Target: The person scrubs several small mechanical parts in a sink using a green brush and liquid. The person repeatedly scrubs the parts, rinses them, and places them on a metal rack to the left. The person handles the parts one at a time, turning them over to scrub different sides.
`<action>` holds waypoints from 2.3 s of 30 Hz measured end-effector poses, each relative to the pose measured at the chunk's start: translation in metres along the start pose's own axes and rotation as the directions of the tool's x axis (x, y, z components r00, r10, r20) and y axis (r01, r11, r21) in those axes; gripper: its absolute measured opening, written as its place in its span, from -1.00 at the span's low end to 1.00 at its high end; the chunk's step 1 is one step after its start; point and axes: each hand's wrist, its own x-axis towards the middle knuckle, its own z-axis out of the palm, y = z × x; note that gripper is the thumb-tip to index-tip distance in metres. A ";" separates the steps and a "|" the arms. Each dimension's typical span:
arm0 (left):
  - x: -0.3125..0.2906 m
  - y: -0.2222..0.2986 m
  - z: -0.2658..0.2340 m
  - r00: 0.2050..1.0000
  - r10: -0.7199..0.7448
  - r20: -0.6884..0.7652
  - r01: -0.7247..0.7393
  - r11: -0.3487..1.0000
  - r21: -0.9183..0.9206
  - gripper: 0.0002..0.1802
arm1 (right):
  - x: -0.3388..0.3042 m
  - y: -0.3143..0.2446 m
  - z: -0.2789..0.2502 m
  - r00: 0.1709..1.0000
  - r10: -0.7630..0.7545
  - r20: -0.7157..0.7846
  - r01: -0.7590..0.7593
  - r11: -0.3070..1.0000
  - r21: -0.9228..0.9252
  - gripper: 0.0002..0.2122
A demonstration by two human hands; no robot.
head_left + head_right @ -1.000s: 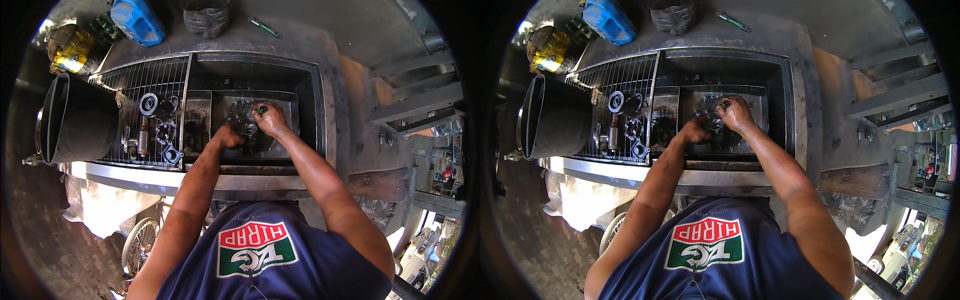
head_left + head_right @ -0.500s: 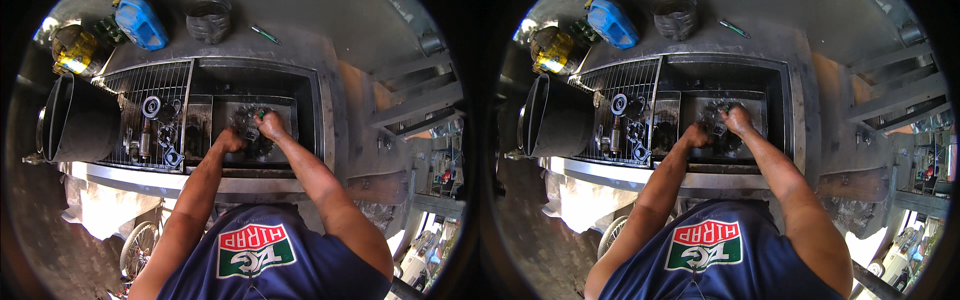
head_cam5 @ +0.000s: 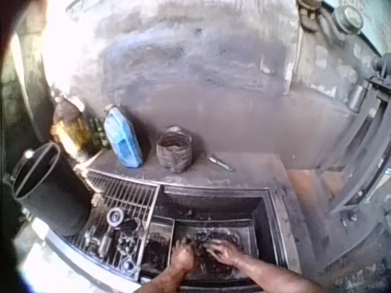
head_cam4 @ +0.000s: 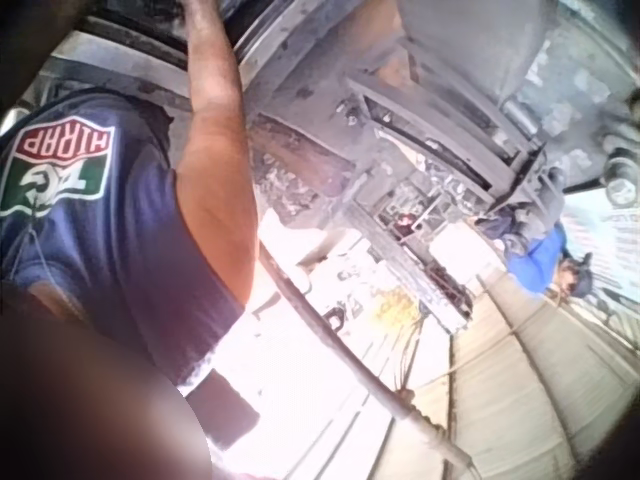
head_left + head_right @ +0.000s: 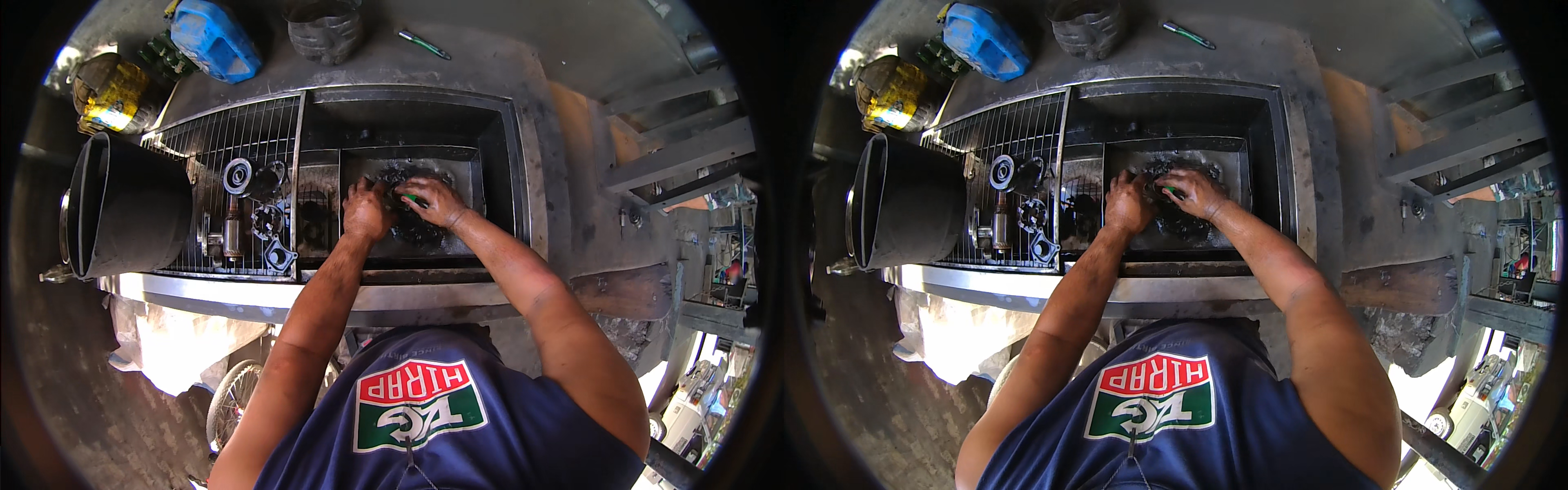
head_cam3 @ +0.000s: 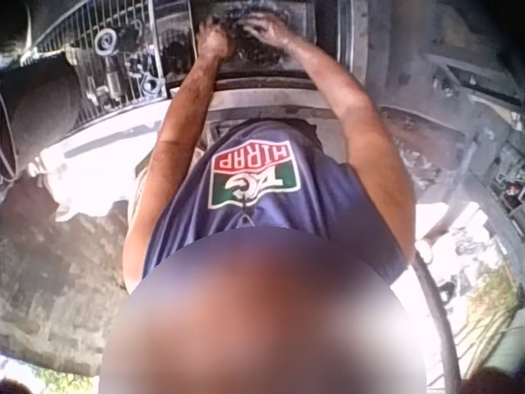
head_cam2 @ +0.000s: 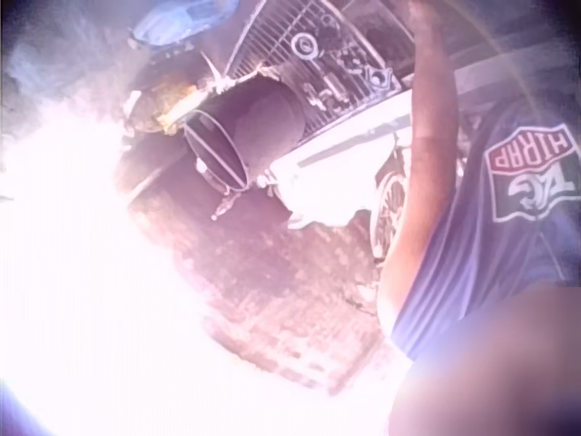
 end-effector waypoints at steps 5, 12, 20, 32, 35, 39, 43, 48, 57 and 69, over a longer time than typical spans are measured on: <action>0.000 0.018 0.007 0.991 0.115 0.071 -0.127 0.974 0.186 -0.30 | -0.002 0.005 0.005 0.526 0.818 0.234 -0.822 0.419 0.386 -0.85; -0.002 0.019 -0.001 1.000 -0.029 -0.007 0.029 0.996 0.079 -0.31 | -0.025 0.024 -0.023 0.918 0.353 -0.183 -0.374 0.923 -0.094 -0.86; -0.005 0.015 -0.005 0.999 -0.011 0.046 0.007 0.996 0.087 -0.30 | -0.016 0.028 -0.015 0.577 0.812 -0.086 -0.807 0.551 -0.212 -0.80; -0.004 0.026 0.003 0.999 -0.035 0.034 0.032 0.998 0.062 -0.32 | -0.010 -0.027 -0.023 0.988 0.155 0.000 -0.155 0.987 -0.048 -0.89; -0.007 0.023 0.000 0.996 -0.059 0.068 0.055 0.997 0.063 -0.31 | -0.015 -0.008 -0.022 0.871 0.488 0.049 -0.486 0.872 -0.052 -0.86; -0.001 0.006 -0.006 0.976 -0.202 0.084 0.214 0.960 -0.182 -0.28 | -0.025 0.055 -0.024 0.848 0.169 -0.502 -0.292 0.940 -0.178 -0.79; 0.014 -0.016 -0.006 0.796 -0.361 0.486 0.553 0.761 -0.340 -0.21 | -0.038 0.091 0.002 0.656 0.753 0.037 -0.748 0.656 -0.101 -0.81; 0.014 -0.028 0.023 0.803 -0.319 0.504 0.571 0.656 -0.494 -0.24 | -0.023 0.046 0.008 0.721 0.683 -0.116 -0.680 0.730 0.065 -0.75; 0.022 -0.050 0.046 0.899 -0.099 0.428 0.276 0.885 -0.376 -0.05 | -0.001 0.004 0.001 0.805 0.576 -0.142 -0.588 0.806 -0.064 -0.78; 0.028 -0.055 0.066 0.859 -0.107 0.500 0.191 0.975 -0.118 -0.06 | 0.004 -0.001 0.018 0.939 0.308 0.155 -0.313 0.950 0.005 -0.78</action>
